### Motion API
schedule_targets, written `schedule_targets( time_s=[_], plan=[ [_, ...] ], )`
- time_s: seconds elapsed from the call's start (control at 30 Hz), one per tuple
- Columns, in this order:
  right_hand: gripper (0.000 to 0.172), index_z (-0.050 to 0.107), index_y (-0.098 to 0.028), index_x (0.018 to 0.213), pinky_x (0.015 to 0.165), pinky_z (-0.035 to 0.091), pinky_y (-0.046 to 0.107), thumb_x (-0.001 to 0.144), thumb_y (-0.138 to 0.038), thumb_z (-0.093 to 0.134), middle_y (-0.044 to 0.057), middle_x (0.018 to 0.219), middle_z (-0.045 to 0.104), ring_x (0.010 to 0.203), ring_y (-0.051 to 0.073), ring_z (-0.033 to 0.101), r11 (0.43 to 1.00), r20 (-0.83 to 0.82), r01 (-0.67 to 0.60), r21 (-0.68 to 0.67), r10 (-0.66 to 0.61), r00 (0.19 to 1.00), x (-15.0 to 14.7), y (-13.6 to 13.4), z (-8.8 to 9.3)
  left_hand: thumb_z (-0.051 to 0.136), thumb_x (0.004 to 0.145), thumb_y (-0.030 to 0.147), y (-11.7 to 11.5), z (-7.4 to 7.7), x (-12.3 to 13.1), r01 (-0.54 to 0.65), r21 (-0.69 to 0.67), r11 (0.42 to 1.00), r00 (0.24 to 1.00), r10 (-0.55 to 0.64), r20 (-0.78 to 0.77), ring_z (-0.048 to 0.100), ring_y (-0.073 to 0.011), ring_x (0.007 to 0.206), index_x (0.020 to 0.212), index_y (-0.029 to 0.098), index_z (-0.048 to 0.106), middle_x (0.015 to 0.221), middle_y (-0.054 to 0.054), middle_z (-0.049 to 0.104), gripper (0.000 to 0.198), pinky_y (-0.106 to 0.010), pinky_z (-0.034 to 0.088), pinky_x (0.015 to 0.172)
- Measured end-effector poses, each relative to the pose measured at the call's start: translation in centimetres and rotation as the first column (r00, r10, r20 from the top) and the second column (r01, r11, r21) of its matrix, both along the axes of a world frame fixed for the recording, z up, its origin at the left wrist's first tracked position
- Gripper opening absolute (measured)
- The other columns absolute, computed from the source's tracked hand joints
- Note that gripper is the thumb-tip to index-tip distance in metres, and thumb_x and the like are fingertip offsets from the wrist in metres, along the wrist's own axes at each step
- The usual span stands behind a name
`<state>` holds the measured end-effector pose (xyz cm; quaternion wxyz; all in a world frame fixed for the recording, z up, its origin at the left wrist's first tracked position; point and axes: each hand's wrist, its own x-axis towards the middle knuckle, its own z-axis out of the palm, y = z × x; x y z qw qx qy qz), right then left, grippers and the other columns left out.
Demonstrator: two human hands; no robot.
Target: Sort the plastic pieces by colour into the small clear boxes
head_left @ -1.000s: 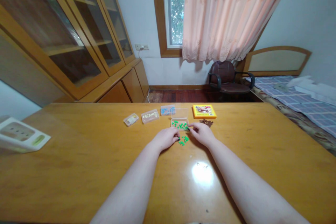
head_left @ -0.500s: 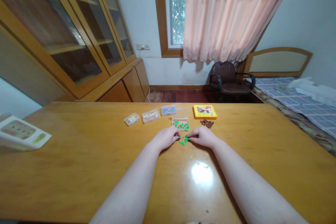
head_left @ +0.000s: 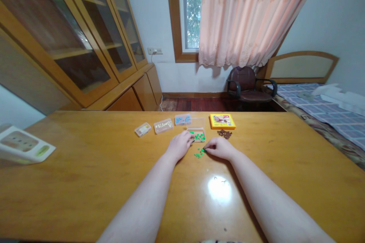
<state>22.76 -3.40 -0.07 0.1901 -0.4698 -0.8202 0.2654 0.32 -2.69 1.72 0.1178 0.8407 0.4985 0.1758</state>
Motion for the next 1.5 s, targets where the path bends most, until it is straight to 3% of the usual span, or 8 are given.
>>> schedule_targets(
  time_s=[0.17,0.27,0.73,1.0,1.17,1.37,1.5],
  plan=[
    [0.02,0.074,-0.02,0.082,0.061,0.043,0.023,0.077,-0.026,0.056,0.002,0.077,0.072,0.066,0.015,0.063,1.0,-0.01,0.025,0.012,-0.025,1.0,0.0,0.1,0.3,0.051,0.086,0.026,-0.8,0.0,0.6,0.218,-0.05,0.975,0.97,-0.222,-0.096,0.058,-0.0162,0.09,0.101,0.026,0.063,0.102,-0.002,0.06,0.019,-0.025,0.046,0.078],
    [0.019,0.073,-0.019,0.081,0.059,0.042,0.022,0.075,-0.024,0.056,0.002,0.072,0.071,0.063,0.014,0.061,0.998,-0.021,0.069,-0.01,-0.069,0.997,-0.1,0.1,0.3,0.051,0.086,0.027,-1.0,-0.1,0.9,0.25,-0.08,0.965,0.959,-0.258,-0.118,0.058,-0.0163,0.092,0.102,0.028,0.063,0.101,-0.001,0.06,0.02,-0.025,0.045,0.078],
    [0.016,0.074,-0.022,0.08,0.063,0.044,0.022,0.075,-0.026,0.059,0.001,0.078,0.073,0.068,0.014,0.064,0.999,0.005,0.036,-0.001,-0.036,0.999,-0.2,0.0,0.1,0.053,0.083,0.024,-0.6,-0.7,0.7,0.128,-0.083,0.988,0.985,-0.137,-0.109,0.059,-0.0164,0.085,0.094,0.024,0.062,0.096,-0.002,0.062,0.014,-0.025,0.045,0.074],
    [0.015,0.072,-0.021,0.077,0.058,0.039,0.022,0.076,-0.024,0.057,0.002,0.072,0.07,0.061,0.013,0.059,0.993,0.124,0.048,0.111,-0.062,0.99,-0.6,-0.4,0.7,0.049,0.085,0.025,-0.6,-0.6,0.9,0.114,-0.096,0.989,0.982,-0.126,-0.138,0.06,-0.0175,0.082,0.091,0.022,0.062,0.093,-0.003,0.064,0.015,-0.026,0.046,0.072],
    [0.014,0.07,-0.021,0.077,0.058,0.038,0.021,0.078,-0.023,0.056,0.002,0.07,0.069,0.062,0.013,0.058,0.987,0.086,0.023,0.162,-0.037,0.996,-0.9,-0.4,0.3,0.048,0.085,0.025,-0.5,-0.7,0.9,0.121,-0.08,0.989,0.979,-0.132,-0.153,0.06,-0.0182,0.081,0.092,0.022,0.061,0.092,-0.004,0.064,0.015,-0.027,0.046,0.07],
    [0.019,0.069,-0.018,0.084,0.06,0.04,0.023,0.082,-0.027,0.053,0.004,0.07,0.067,0.061,0.013,0.056,0.931,-0.124,0.231,0.283,-0.203,0.971,-0.9,-0.2,-0.3,0.047,0.087,0.026,-0.6,-0.5,0.9,0.117,-0.063,0.991,0.984,-0.124,-0.125,0.06,-0.0179,0.082,0.092,0.021,0.06,0.093,-0.004,0.062,0.015,-0.027,0.046,0.071],
    [0.021,0.069,-0.018,0.085,0.061,0.041,0.024,0.083,-0.03,0.052,0.004,0.073,0.067,0.064,0.015,0.057,0.907,-0.157,0.289,0.307,-0.251,0.955,-1.1,0.1,-0.6,0.045,0.088,0.025,-0.6,-0.2,1.0,0.118,-0.022,0.993,0.99,-0.119,-0.075,0.059,-0.017,0.084,0.095,0.021,0.059,0.097,-0.003,0.062,0.016,-0.027,0.046,0.074]
  ],
)
